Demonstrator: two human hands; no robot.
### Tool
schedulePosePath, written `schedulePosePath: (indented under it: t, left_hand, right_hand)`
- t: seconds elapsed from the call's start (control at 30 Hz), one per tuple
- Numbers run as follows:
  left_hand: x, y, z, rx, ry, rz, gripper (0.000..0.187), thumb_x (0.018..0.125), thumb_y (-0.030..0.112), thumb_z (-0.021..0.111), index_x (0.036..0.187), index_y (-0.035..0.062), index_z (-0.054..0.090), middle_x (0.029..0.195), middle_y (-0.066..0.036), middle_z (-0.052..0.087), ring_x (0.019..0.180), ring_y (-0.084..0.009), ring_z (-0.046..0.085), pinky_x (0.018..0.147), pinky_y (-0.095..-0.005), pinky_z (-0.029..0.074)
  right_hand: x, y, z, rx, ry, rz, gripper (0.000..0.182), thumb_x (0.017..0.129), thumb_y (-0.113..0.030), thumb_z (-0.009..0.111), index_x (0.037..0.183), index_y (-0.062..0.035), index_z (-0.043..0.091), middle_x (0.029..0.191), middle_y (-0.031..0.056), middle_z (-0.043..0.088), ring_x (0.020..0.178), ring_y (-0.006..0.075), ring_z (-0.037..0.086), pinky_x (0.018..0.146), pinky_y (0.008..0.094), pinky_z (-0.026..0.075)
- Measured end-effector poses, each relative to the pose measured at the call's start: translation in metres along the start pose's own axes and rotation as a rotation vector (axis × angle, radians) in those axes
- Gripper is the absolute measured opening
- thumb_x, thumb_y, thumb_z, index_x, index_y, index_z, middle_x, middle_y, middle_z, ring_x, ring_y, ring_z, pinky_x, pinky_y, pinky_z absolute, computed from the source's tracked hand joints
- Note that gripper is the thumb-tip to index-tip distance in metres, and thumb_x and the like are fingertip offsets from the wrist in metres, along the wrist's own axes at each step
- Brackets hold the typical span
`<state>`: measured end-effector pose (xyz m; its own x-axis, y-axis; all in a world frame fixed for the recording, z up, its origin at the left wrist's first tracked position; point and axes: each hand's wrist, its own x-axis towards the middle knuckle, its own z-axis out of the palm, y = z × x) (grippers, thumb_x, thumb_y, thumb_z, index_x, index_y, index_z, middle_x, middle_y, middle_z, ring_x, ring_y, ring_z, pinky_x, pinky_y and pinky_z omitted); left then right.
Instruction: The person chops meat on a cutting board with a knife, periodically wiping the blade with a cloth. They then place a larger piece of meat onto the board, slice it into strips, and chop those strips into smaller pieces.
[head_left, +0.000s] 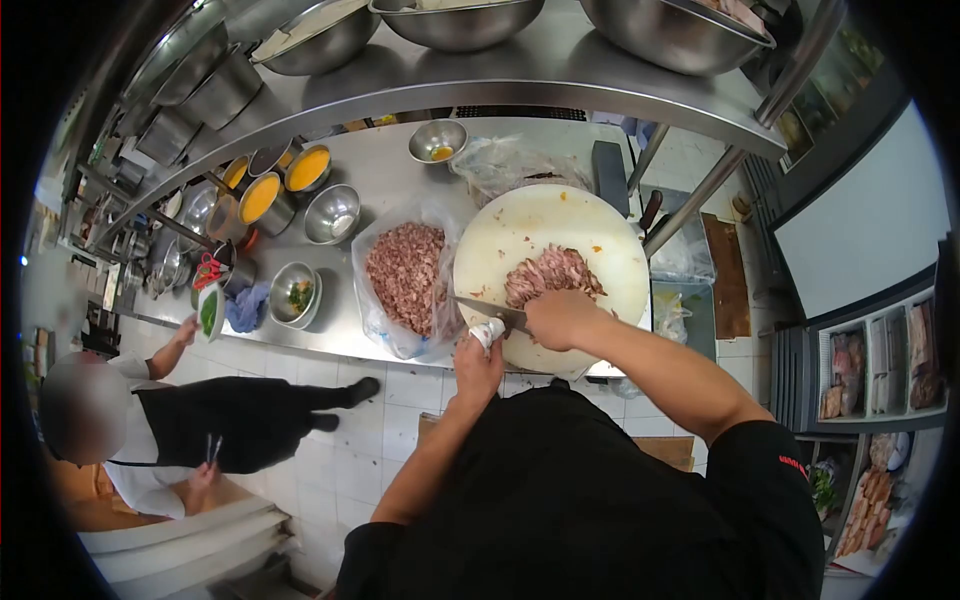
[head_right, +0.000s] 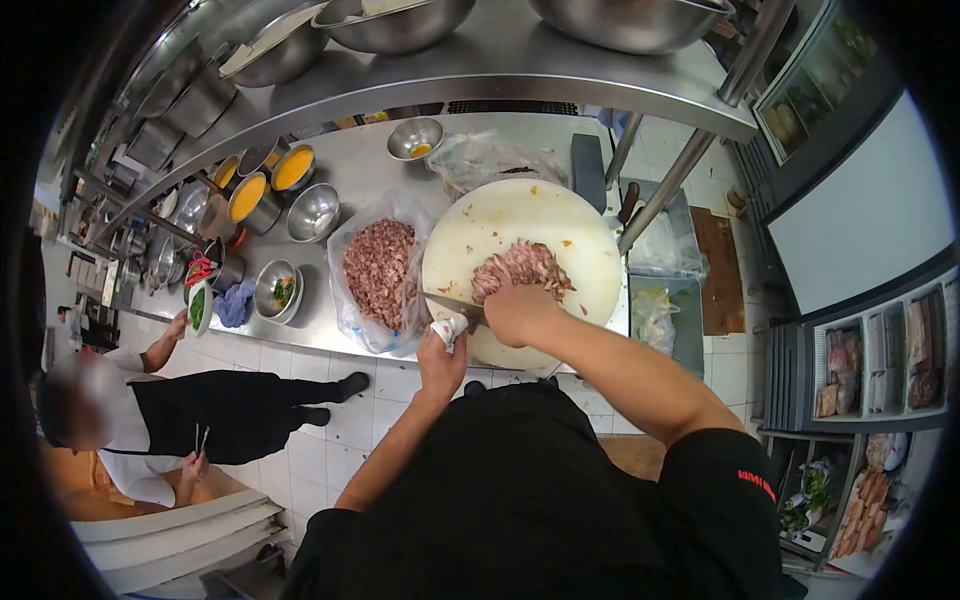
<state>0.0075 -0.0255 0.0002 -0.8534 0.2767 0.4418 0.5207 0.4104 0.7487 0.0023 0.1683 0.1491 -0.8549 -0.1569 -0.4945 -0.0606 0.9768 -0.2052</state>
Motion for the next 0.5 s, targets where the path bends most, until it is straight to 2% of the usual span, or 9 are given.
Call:
schedulePosePath:
  t: [0.07,0.13,0.2,0.23,0.3,0.33,0.4,0.5]
  left_hand:
    - [0.0,-0.002,-0.002,-0.008,-0.002,0.002,0.024,0.089,-0.004,0.075,0.112,0.0031,0.076,0.106,-0.02,0.075,0.1,-0.0437,0.069,0.088,-0.0506,0.055]
    - [-0.001,-0.003,-0.003,0.038,-0.007,0.041,0.021,0.09,-0.002,0.076,0.11,0.0021,0.076,0.105,-0.02,0.076,0.097,-0.0408,0.072,0.085,-0.0461,0.057]
    - [-0.001,-0.002,-0.002,0.047,-0.001,0.048,0.021,0.089,-0.001,0.076,0.11,0.0024,0.076,0.104,-0.02,0.076,0.096,-0.041,0.072,0.085,-0.0466,0.057]
    - [-0.002,-0.001,-0.001,0.055,0.005,0.053,0.021,0.089,-0.001,0.076,0.109,0.0027,0.076,0.104,-0.02,0.076,0.096,-0.0412,0.072,0.085,-0.0471,0.057]
    - [-0.002,0.0,-0.003,0.06,-0.005,0.058,0.021,0.089,-0.001,0.076,0.109,0.0028,0.076,0.104,-0.02,0.076,0.096,-0.0414,0.071,0.085,-0.0475,0.056]
    - [-0.001,-0.001,-0.004,0.063,-0.014,0.064,0.021,0.089,-0.001,0.076,0.109,0.0029,0.076,0.104,-0.02,0.075,0.096,-0.0415,0.071,0.086,-0.048,0.056]
    - [-0.003,-0.002,-0.002,0.053,-0.01,0.058,0.021,0.089,-0.001,0.076,0.109,0.0031,0.076,0.103,-0.02,0.075,0.096,-0.0416,0.071,0.085,-0.0484,0.056]
    - [-0.001,-0.003,0.0,0.039,0.017,0.069,0.021,0.089,-0.001,0.075,0.109,0.0033,0.076,0.102,-0.019,0.075,0.095,-0.0417,0.071,0.085,-0.049,0.056]
  right_hand:
    - [-0.01,-0.004,-0.007,-0.043,-0.023,-0.027,0.024,0.092,-0.009,0.064,0.107,-0.0009,0.081,0.107,0.0213,0.08,0.104,0.0368,0.078,0.088,0.048,0.063]
    - [-0.011,-0.006,-0.003,-0.09,-0.049,-0.054,0.025,0.092,-0.008,0.062,0.107,-0.001,0.081,0.108,0.0215,0.08,0.104,0.0373,0.078,0.088,0.0479,0.063]
    - [-0.008,-0.009,0.013,0.047,0.109,0.036,0.024,0.091,-0.007,0.063,0.105,-0.0001,0.081,0.108,0.0218,0.08,0.103,0.0371,0.079,0.087,0.0475,0.063]
    - [-0.009,-0.008,0.007,0.045,0.108,0.035,0.024,0.091,-0.007,0.063,0.105,-0.0001,0.081,0.108,0.0218,0.08,0.103,0.0371,0.079,0.087,0.0475,0.063]
    - [-0.013,-0.007,-0.013,-0.072,-0.083,-0.013,0.024,0.09,-0.007,0.064,0.104,0.0008,0.081,0.108,0.0218,0.08,0.103,0.037,0.079,0.087,0.0473,0.063]
    - [-0.015,-0.01,-0.012,-0.072,-0.08,-0.013,0.024,0.09,-0.007,0.064,0.104,0.0008,0.081,0.108,0.0218,0.08,0.103,0.037,0.079,0.087,0.0473,0.063]
    - [-0.025,-0.017,0.0,0.04,0.09,0.033,0.024,0.09,-0.007,0.064,0.104,0.0018,0.081,0.109,0.0223,0.079,0.104,0.0375,0.078,0.088,0.0478,0.063]
    - [-0.012,-0.007,0.008,0.041,0.051,0.009,0.024,0.091,-0.007,0.063,0.104,0.0019,0.081,0.109,0.0226,0.079,0.104,0.0384,0.078,0.088,0.0483,0.063]
